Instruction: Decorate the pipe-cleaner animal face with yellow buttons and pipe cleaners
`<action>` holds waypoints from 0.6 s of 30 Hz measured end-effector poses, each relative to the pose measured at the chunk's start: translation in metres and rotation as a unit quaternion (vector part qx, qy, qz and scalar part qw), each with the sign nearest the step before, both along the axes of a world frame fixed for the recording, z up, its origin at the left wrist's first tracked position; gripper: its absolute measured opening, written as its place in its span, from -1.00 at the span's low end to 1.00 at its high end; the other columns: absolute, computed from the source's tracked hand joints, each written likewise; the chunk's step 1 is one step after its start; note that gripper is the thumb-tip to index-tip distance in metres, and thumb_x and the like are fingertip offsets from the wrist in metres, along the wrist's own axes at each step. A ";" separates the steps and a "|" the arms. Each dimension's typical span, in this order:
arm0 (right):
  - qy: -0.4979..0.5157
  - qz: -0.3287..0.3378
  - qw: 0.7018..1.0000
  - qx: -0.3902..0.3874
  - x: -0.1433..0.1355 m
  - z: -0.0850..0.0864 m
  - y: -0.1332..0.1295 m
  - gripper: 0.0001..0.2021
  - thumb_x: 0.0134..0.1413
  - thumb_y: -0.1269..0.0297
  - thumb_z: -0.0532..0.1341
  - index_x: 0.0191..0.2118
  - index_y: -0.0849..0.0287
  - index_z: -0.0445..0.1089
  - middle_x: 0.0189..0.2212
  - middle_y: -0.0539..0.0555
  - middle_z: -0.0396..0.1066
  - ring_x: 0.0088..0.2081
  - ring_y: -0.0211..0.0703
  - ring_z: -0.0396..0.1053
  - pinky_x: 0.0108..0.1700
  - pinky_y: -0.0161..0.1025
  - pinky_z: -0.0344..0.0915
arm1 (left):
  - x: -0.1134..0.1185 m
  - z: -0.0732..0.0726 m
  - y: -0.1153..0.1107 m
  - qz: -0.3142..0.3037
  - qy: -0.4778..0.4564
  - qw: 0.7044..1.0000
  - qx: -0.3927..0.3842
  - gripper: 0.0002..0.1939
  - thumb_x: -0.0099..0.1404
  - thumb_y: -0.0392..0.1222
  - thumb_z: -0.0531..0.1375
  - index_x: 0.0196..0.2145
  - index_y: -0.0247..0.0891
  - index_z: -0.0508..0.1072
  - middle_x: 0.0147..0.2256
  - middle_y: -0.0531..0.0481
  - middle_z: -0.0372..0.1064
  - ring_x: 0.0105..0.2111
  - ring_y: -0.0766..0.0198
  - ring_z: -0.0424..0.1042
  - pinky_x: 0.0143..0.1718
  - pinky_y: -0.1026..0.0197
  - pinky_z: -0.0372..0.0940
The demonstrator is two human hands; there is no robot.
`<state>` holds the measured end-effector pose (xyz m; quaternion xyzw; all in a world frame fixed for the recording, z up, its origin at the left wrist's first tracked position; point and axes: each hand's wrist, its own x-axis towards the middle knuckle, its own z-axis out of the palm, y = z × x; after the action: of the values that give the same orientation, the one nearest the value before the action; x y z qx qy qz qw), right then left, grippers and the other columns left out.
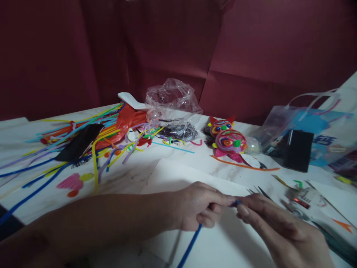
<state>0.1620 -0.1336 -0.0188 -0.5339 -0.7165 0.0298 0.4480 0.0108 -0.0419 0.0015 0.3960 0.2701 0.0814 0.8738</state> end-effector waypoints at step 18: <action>-0.001 0.069 0.993 -0.099 0.010 -0.008 0.000 -0.74 0.27 0.23 0.08 -0.45 0.15 0.30 -0.50 -0.03 0.22 -0.45 -0.26 0.22 -0.47 -0.44 0.16 | 0.001 -0.007 -0.001 0.001 0.047 0.988 0.144 -0.74 -0.05 -0.15 0.25 -0.59 -0.29 0.20 -0.75 0.22 0.04 -0.78 0.58 -0.14 -0.71 0.32 -0.34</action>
<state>0.1721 -0.1337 -0.0270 -0.5250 -0.7457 0.1312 0.3887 0.0117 -0.0425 -0.0052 0.5210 0.2969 0.1014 0.7938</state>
